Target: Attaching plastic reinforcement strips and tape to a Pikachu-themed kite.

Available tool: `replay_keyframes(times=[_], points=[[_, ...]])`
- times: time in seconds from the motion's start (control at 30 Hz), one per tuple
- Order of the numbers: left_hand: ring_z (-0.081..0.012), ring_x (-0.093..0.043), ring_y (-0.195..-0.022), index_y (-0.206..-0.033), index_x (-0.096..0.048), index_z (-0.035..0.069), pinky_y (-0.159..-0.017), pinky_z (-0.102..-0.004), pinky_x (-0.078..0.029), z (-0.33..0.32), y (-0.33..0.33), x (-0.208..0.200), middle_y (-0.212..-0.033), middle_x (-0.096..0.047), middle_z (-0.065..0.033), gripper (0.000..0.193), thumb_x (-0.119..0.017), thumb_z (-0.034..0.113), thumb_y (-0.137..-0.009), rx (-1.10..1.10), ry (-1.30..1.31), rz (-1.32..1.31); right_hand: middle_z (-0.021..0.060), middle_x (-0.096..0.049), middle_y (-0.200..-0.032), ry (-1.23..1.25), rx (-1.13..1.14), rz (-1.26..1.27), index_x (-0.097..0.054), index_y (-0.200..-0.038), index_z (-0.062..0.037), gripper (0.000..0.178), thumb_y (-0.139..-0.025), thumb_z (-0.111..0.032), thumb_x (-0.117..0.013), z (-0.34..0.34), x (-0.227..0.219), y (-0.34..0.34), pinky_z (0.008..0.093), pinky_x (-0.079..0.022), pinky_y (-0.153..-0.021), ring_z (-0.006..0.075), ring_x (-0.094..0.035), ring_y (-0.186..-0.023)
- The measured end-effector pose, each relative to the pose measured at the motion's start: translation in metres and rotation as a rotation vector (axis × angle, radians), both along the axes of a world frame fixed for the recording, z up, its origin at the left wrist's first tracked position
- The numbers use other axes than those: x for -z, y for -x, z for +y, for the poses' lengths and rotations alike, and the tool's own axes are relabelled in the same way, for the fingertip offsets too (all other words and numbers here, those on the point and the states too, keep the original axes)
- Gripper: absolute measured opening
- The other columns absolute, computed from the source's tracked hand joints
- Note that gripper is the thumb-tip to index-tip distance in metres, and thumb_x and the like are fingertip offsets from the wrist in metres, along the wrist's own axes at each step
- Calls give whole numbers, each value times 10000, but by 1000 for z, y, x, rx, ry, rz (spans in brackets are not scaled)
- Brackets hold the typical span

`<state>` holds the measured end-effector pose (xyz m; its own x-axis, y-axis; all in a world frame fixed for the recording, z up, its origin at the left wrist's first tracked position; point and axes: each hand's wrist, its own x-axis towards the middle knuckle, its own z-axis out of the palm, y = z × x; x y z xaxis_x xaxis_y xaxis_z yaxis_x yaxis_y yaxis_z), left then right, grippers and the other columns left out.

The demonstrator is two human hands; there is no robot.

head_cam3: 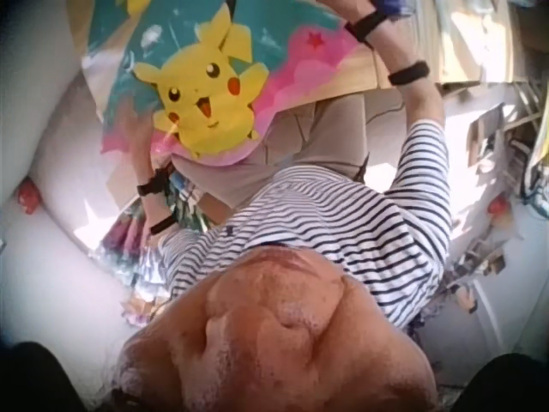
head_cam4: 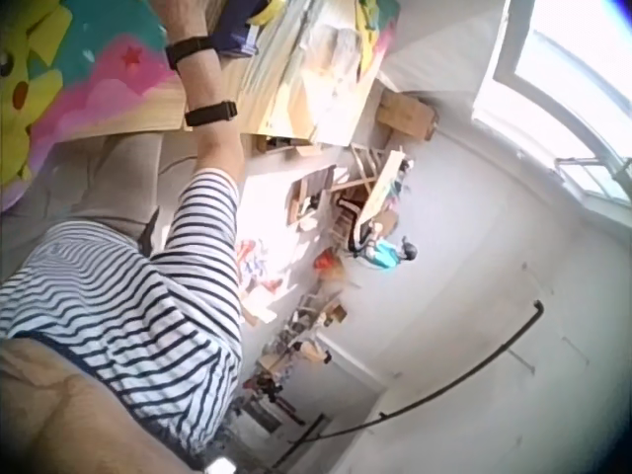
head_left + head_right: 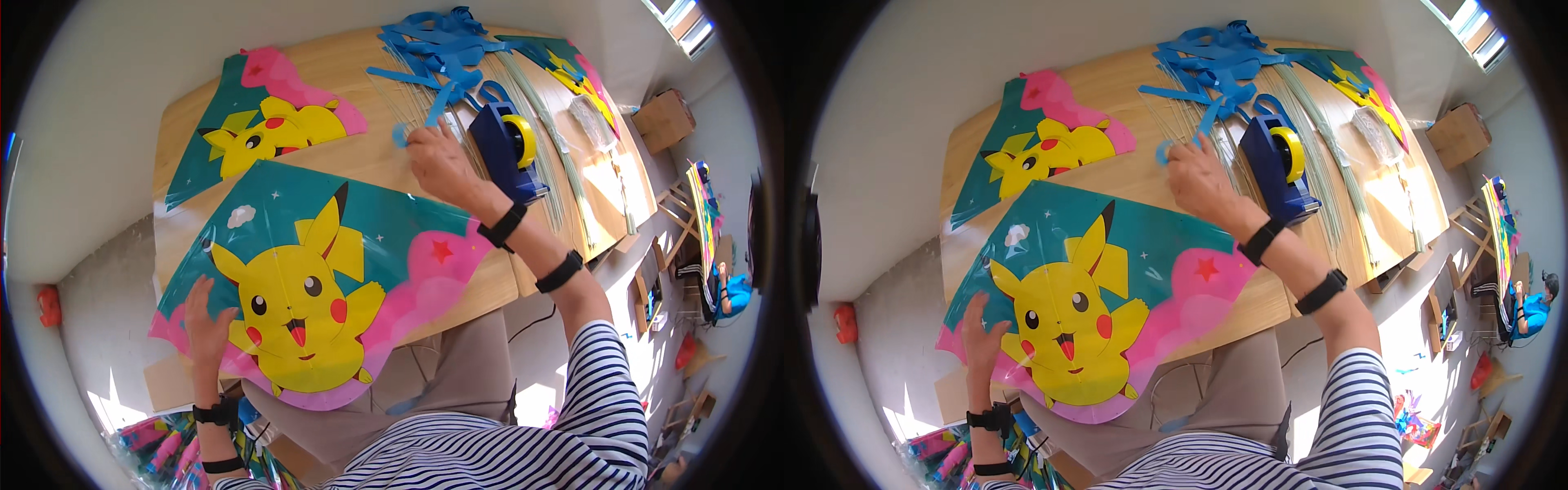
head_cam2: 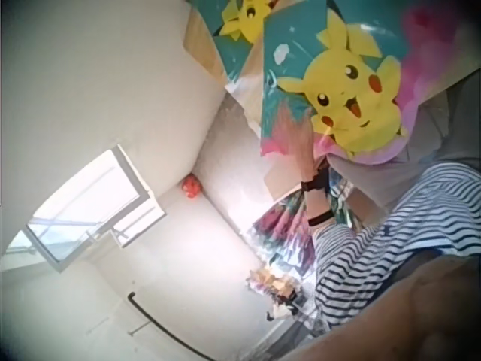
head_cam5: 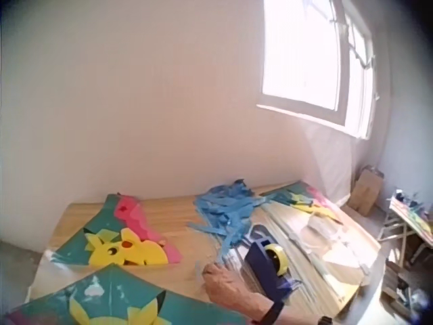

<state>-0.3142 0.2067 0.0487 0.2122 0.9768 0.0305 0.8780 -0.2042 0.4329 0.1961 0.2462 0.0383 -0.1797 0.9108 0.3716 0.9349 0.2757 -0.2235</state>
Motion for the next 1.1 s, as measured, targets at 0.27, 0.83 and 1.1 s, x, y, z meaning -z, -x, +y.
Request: replay_keyframes(times=[0.27, 0.83, 1.1], points=[[-263, -588, -1225, -1412, -518, 26, -1049, -399, -456, -109, -153, -42, -1326, -614, -117, 787, -859, 89, -705, 369, 616, -932, 85, -623, -1011, 703, -295, 1290, -676, -952, 2, 120, -861, -50, -735, -227, -88, 117, 325, -485, -882, 190, -611, -1012], [-432, -426, -1363, -1358, -567, 58, -1101, -542, -363, -142, -101, 59, -1447, -489, -240, 624, -733, 396, -860, -10, -164, -55, -2, -573, -800, 623, 168, 1676, -607, -1035, 13, 182, -860, 17, -658, -351, -60, 62, 209, -386, -586, 51, -486, -671], [-456, -192, -1496, -1539, -377, 176, -1078, -775, -182, -109, -67, 78, -1635, -225, -195, 866, -673, 600, -844, -164, 7, 245, 43, -611, -786, 626, 328, 1801, -632, -1013, 21, 137, -966, -107, -620, -372, -25, 47, 211, -333, -507, 34, -404, -571]])
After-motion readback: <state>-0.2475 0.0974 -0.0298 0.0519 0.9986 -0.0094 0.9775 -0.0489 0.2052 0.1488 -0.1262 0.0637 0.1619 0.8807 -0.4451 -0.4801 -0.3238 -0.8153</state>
